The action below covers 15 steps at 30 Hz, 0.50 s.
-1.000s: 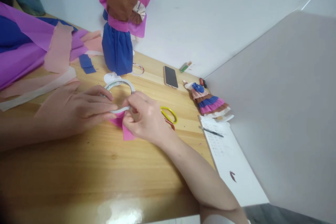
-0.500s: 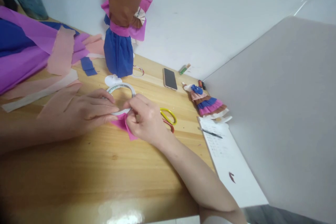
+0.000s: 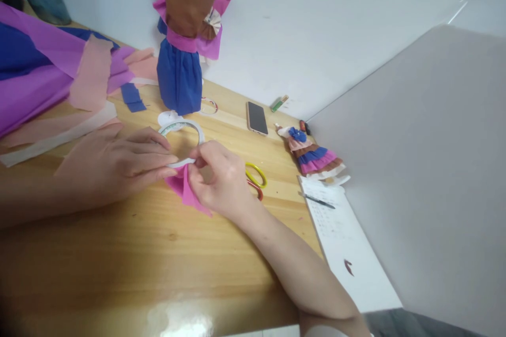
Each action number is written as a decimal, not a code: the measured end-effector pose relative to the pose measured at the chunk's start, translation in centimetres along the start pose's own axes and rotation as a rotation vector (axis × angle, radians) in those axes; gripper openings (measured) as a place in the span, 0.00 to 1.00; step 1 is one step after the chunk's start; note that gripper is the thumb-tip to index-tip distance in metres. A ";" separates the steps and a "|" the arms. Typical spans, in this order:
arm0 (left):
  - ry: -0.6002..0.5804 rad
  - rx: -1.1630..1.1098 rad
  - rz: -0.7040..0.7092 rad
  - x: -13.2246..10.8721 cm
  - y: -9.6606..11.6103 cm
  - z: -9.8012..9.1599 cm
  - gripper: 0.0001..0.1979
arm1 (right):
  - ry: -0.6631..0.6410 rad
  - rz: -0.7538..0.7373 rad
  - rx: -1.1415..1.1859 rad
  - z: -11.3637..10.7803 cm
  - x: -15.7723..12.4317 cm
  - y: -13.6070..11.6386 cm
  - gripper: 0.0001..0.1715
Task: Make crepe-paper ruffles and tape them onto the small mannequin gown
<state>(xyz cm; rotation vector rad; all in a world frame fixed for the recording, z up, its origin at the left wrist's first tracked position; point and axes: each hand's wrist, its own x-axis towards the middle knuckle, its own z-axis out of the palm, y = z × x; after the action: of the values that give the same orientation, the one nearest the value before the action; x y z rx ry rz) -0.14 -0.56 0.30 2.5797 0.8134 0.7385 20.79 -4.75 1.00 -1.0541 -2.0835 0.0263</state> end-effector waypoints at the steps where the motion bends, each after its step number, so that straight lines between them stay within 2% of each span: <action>1: -0.007 0.051 0.028 -0.1 0.0 0.0 0.21 | -0.001 0.003 0.007 0.0 0.0 0.0 0.07; 8: 0.027 0.326 0.118 -0.6 0.2 -0.4 0.22 | 0.049 0.008 0.022 0.2 -0.1 -0.1 0.08; 15: 0.063 0.427 0.079 -1.0 -0.5 0.1 0.16 | 0.142 0.038 -0.069 0.6 -0.4 -0.4 0.08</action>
<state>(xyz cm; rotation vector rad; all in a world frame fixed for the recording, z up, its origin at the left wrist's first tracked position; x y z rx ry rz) -1.01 -0.75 -0.40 2.9932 0.9849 0.7382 20.25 -5.08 0.43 -1.1041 -1.9488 -0.0993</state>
